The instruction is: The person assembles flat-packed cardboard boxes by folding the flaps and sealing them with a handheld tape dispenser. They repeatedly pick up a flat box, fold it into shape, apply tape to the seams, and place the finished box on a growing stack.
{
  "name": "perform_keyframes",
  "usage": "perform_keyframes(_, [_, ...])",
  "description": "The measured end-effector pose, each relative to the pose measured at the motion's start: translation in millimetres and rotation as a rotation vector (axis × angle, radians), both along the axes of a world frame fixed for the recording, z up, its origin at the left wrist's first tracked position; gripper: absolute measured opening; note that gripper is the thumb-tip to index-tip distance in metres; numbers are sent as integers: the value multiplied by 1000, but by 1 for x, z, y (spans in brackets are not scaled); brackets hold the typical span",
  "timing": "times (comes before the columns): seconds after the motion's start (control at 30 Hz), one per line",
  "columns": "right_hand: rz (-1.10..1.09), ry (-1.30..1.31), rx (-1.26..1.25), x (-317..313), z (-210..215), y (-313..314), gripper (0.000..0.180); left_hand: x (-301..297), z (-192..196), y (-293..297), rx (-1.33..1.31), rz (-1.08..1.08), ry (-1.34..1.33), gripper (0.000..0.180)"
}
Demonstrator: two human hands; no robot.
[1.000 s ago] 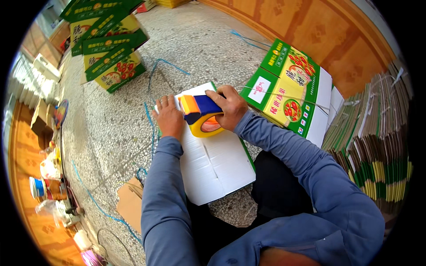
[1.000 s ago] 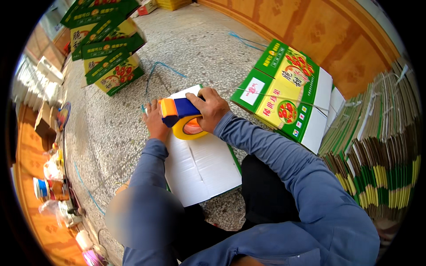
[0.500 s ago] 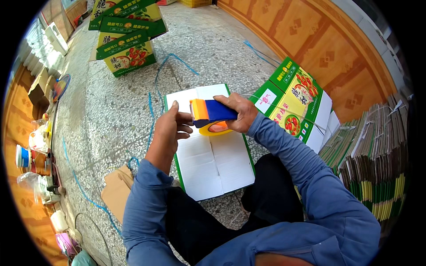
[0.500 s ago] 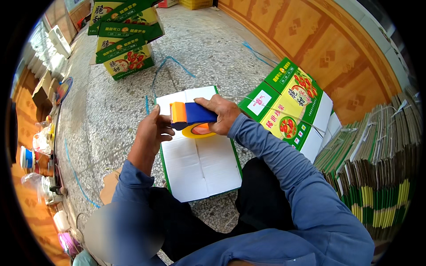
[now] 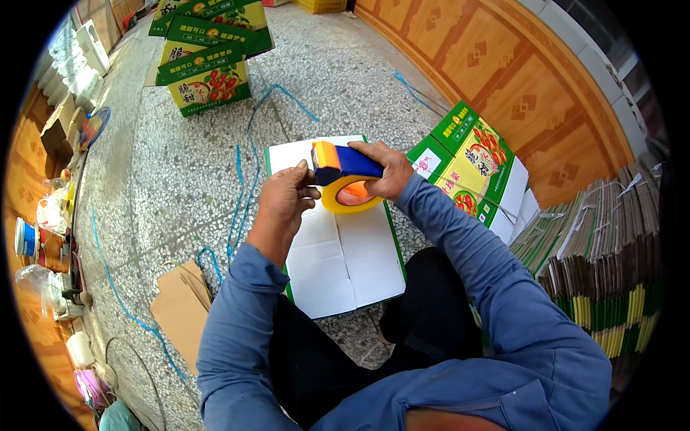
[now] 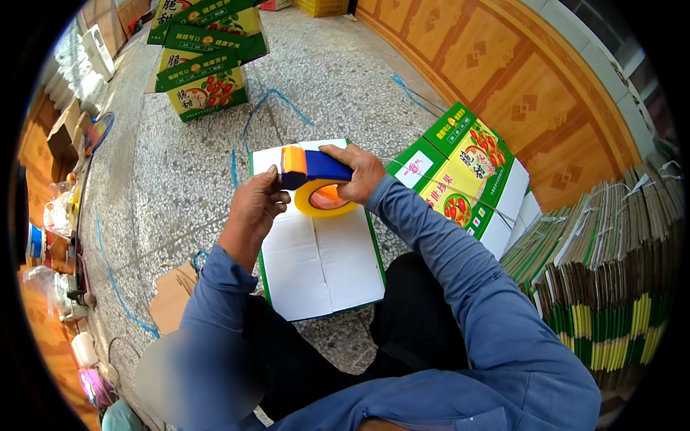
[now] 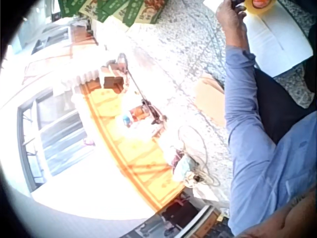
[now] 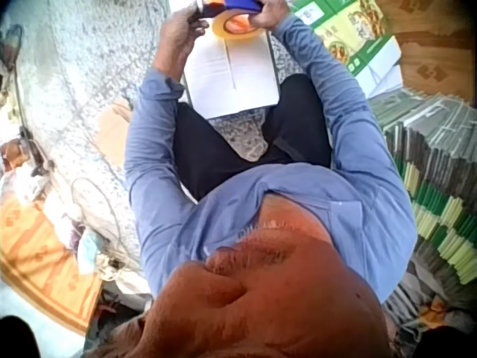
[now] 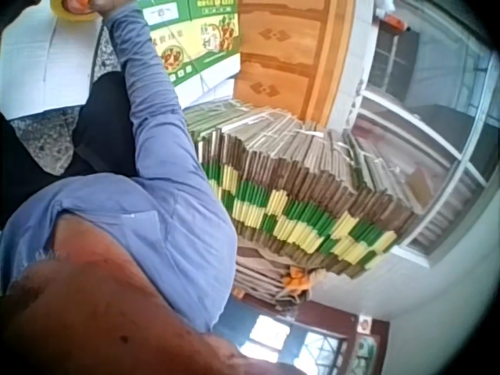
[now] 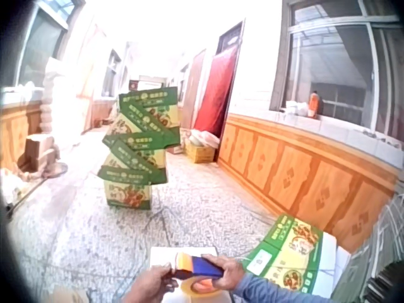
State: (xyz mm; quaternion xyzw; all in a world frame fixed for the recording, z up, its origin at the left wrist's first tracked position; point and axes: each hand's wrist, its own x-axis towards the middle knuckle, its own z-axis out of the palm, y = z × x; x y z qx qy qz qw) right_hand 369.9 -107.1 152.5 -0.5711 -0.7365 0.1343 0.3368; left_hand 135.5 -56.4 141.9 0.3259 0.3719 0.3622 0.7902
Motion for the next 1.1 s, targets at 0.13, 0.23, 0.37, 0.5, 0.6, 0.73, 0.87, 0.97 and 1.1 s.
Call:
perform_keyframes(0.13, [-22, 148, -81, 5, -1, 10, 69, -6, -4, 3, -4, 55, 21, 17])
perform_keyframes(0.23, [-28, 93, -99, 4, -1, 12, 71, -7, -4, 5, -7, 67, 18, 15])
perform_keyframes(0.37, [-40, 69, -113, 0, -2, 13, 71, -12, -7, 13, -95, -58, 72, 16])
perform_keyframes(0.5, [-40, 50, -96, 2, -3, 12, 71, -7, 3, 4, 126, -129, 153, 26])
perform_keyframes(0.6, [-46, 10, -81, -3, 2, 11, 71, 3, 1, -2, 305, -101, 319, 35])
perform_keyframes(0.73, [-61, 37, -68, -1, -1, 11, 72, 22, -5, -10, 398, 48, 355, 30])
perform_keyframes(0.87, [-72, 64, -67, 0, -1, 9, 71, 30, -7, -13, 337, 132, 279, 23])
perform_keyframes(0.97, [-54, 41, -63, -1, 2, 6, 72, 26, 0, -10, 138, 103, 236, 16])
perform_keyframes(1.1, [-52, 3, -50, -7, 7, 0, 71, 21, -1, -5, 78, 59, 245, 14])
